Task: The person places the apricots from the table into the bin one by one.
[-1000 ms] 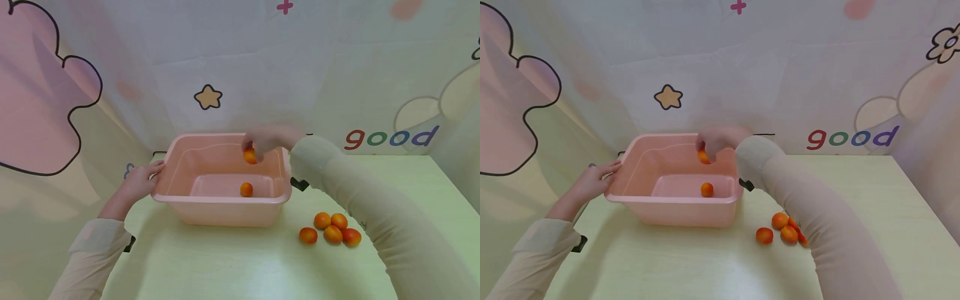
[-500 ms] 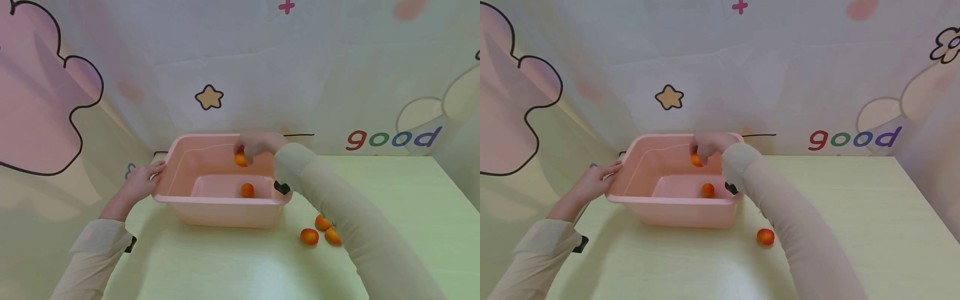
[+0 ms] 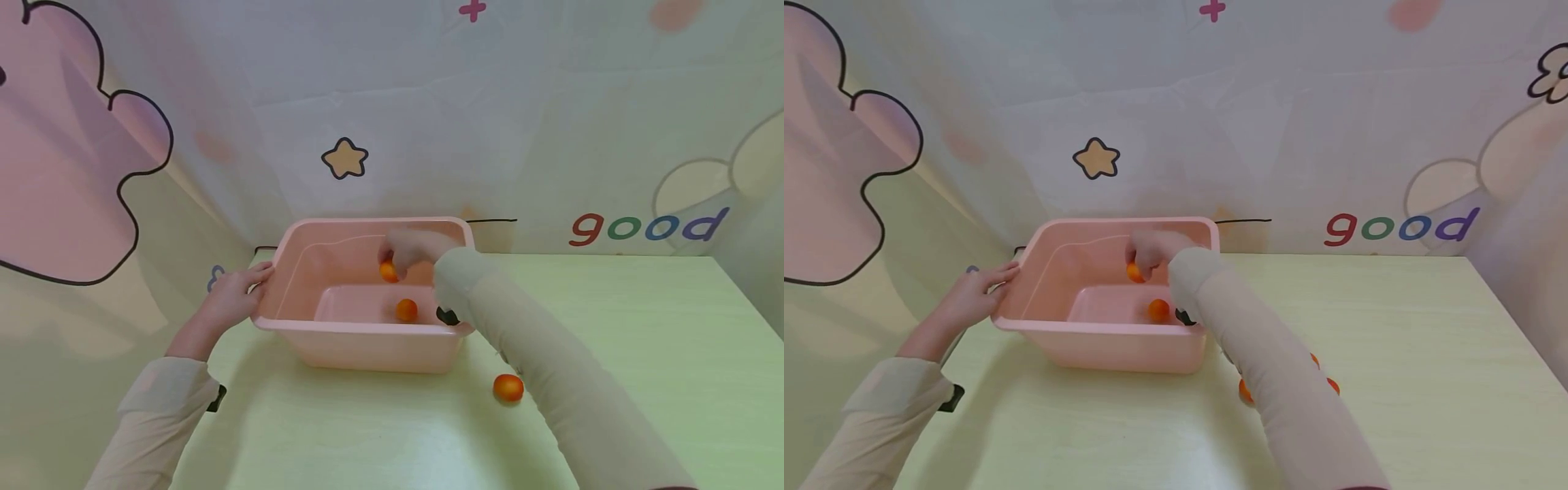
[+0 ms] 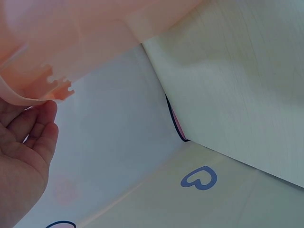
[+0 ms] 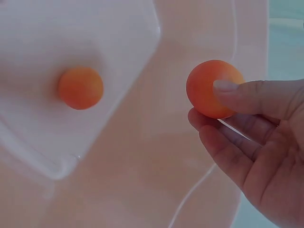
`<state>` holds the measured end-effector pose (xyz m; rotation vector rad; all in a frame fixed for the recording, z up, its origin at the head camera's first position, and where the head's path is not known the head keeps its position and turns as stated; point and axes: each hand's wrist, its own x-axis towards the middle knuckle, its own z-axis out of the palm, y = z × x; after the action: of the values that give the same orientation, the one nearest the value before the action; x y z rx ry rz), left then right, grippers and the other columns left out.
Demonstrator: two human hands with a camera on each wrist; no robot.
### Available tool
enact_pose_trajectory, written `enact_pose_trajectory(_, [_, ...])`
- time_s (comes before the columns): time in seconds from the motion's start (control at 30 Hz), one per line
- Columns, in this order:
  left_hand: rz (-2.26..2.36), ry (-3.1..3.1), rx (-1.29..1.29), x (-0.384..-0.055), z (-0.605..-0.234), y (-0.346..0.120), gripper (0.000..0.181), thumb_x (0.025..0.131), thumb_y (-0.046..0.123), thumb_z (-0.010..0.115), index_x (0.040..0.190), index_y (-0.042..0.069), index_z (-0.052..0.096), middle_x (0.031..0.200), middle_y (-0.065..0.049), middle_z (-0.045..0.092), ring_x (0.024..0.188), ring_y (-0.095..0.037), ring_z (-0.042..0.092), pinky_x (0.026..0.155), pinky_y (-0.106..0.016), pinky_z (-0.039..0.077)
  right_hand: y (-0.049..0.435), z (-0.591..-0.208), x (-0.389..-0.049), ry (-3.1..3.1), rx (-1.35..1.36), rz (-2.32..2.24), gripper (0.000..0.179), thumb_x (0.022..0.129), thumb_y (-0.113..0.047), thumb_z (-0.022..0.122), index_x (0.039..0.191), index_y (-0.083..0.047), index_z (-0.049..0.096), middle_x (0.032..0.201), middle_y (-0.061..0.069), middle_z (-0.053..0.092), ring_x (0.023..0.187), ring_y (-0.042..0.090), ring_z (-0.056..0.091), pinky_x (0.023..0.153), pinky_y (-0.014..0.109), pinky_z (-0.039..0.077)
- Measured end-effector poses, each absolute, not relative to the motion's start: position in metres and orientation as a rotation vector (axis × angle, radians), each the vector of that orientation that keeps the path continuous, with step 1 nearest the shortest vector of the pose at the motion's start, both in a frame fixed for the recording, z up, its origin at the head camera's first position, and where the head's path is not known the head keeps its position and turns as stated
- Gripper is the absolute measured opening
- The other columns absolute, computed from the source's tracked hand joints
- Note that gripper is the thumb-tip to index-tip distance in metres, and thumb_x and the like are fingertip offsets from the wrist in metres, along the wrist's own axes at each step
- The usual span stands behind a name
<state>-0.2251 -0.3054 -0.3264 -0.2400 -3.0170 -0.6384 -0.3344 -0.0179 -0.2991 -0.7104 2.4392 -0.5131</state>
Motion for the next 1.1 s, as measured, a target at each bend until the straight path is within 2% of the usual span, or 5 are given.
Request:
enact_pose_trajectory(0.43, [-0.648, -3.020, -0.234, -0.227, -0.327, -0.305, 0.041, 0.089, 0.006, 0.044, 0.129, -0.002, 0.043, 0.137, -0.018, 0.039, 0.065, -0.025, 0.046, 0.049, -0.026, 0.033, -0.031, -0.318, -0.332, 2.398, -0.738, -0.509, 0.034, 0.070, 0.007, 0.064, 0.099, -0.012, 0.065, 0.097, 0.004, 0.060, 0.091, 0.022, 0.050, 0.081, 0.032, 0.046])
enact_pose_trajectory(0.53, [-0.652, -3.019, -0.233, -0.227, -0.327, -0.305, 0.041, 0.089, 0.006, 0.044, 0.129, -0.002, 0.043, 0.138, -0.018, 0.039, 0.069, -0.028, 0.049, 0.050, -0.026, 0.033, -0.028, -0.318, -0.325, 2.286, -0.424, -0.682, 0.039, 0.070, 0.005, 0.060, 0.100, -0.019, 0.063, 0.100, 0.001, 0.059, 0.100, 0.023, 0.045, 0.078, 0.040, 0.044])
enact_pose_trajectory(0.67, [-0.656, -3.013, -0.236, -0.226, -0.327, -0.304, 0.041, 0.089, 0.007, 0.044, 0.129, -0.002, 0.043, 0.137, -0.018, 0.040, 0.095, -0.036, 0.053, 0.054, -0.027, 0.035, -0.026, -0.319, -0.318, 2.148, -0.103, -0.875, 0.046, 0.068, 0.003, 0.055, 0.104, -0.025, 0.058, 0.107, -0.001, 0.055, 0.108, 0.026, 0.038, 0.068, 0.047, 0.043])
enact_pose_trajectory(0.77, [-0.638, -3.000, -0.247, -0.225, -0.327, -0.304, 0.040, 0.089, 0.007, 0.045, 0.128, -0.003, 0.045, 0.136, -0.018, 0.041, 0.112, -0.038, 0.048, 0.062, -0.029, 0.036, -0.028, -0.321, -0.319, 2.152, -0.133, -0.864, 0.045, 0.068, 0.003, 0.055, 0.102, -0.025, 0.058, 0.108, -0.001, 0.054, 0.109, 0.027, 0.038, 0.068, 0.048, 0.044])
enact_pose_trajectory(1.1, [-0.637, -3.007, -0.245, -0.224, -0.326, -0.304, 0.040, 0.089, 0.007, 0.045, 0.128, -0.003, 0.044, 0.136, -0.019, 0.040, 0.105, -0.036, 0.050, 0.060, -0.029, 0.035, -0.039, -0.333, -0.323, 2.243, -0.459, -0.579, 0.039, 0.071, 0.007, 0.060, 0.097, -0.022, 0.061, 0.101, 0.001, 0.057, 0.099, 0.023, 0.046, 0.081, 0.039, 0.043])
